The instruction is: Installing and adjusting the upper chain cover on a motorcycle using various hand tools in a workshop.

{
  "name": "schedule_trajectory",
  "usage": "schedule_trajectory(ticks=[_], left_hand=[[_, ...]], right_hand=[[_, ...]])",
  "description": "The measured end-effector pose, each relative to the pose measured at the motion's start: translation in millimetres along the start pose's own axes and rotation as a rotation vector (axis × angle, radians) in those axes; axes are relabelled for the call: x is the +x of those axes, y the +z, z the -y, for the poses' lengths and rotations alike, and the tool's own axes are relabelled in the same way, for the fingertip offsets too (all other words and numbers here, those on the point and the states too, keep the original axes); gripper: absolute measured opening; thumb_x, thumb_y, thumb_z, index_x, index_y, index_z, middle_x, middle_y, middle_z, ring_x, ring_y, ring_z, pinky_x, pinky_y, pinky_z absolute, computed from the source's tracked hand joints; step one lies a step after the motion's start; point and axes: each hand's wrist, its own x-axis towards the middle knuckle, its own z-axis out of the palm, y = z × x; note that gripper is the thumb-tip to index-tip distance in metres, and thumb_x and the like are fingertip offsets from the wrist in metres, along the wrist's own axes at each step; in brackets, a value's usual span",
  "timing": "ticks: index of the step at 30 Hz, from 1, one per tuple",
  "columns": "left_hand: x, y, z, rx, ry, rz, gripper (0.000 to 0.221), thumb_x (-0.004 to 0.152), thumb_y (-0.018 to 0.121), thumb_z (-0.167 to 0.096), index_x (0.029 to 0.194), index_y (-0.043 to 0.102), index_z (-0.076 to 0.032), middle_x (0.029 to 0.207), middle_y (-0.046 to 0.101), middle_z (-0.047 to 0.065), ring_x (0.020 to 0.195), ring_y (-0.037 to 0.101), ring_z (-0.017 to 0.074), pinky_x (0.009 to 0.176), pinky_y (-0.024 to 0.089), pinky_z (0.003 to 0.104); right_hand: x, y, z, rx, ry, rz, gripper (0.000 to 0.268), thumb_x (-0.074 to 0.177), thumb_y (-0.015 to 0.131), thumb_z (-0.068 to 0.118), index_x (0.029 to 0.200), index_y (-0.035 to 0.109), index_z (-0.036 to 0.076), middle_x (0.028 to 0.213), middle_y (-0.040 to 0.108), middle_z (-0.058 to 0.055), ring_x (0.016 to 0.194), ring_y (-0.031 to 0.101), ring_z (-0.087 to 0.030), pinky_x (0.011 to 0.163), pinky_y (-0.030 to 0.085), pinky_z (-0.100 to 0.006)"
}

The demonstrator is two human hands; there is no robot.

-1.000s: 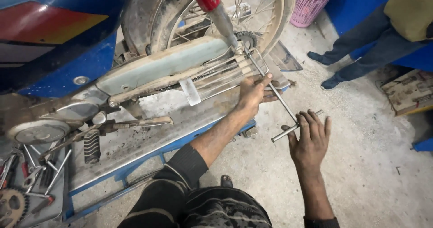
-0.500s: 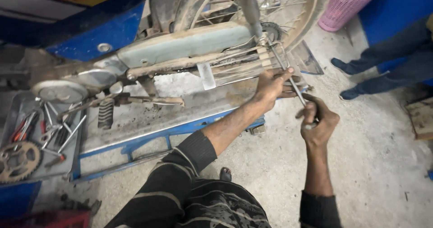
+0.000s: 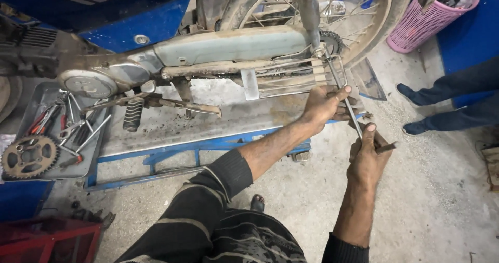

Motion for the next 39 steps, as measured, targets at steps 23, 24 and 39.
schedule_trajectory(ticks=[23,24,39], left_hand=[[-39.1,4.8,-15.0,0.186,-0.027,-0.014,0.057,0.087,0.07,-0.029,0.121,0.057,0.015,0.107,0.063,0.036,0.085,0.066,0.0518,0.06,0.062,0.047],[-44.2,-3.7,-13.4,0.181,-0.023,-0.015,0.057,0.087,0.07,-0.029,0.121,0.057,0.015,0.107,0.063,0.036,0.085,0.066,0.0518,0.06,0.062,0.047],[-155.2,-241.1,23.1,-0.216,0.232,-0.556,0.023,0.092,0.067,-0.021,0.099,0.061,0.0,0.097,0.073,0.026,0.084,0.074,0.0341,0.063,0.063,0.035]], right_hand=[[-38.6,-20.7,40.2,-0.331,-0.201,0.171,0.047,0.113,0.038,0.029,0.108,0.071,-0.004,0.048,0.05,-0.012,0.043,0.05,-0.022,0.052,0.037,-0.035],[-43.1,-17.0,36.0,-0.333,-0.206,0.175,0.047,0.113,0.038,0.029,0.108,0.071,-0.004,0.048,0.05,-0.012,0.043,0.05,-0.022,0.052,0.037,-0.035],[-126.0,125.3,-72.4,0.234,0.277,0.719,0.055,0.104,0.046,0.047,0.089,0.068,-0.002,0.046,0.04,0.0,0.038,0.034,-0.008,0.037,0.021,-0.022]])
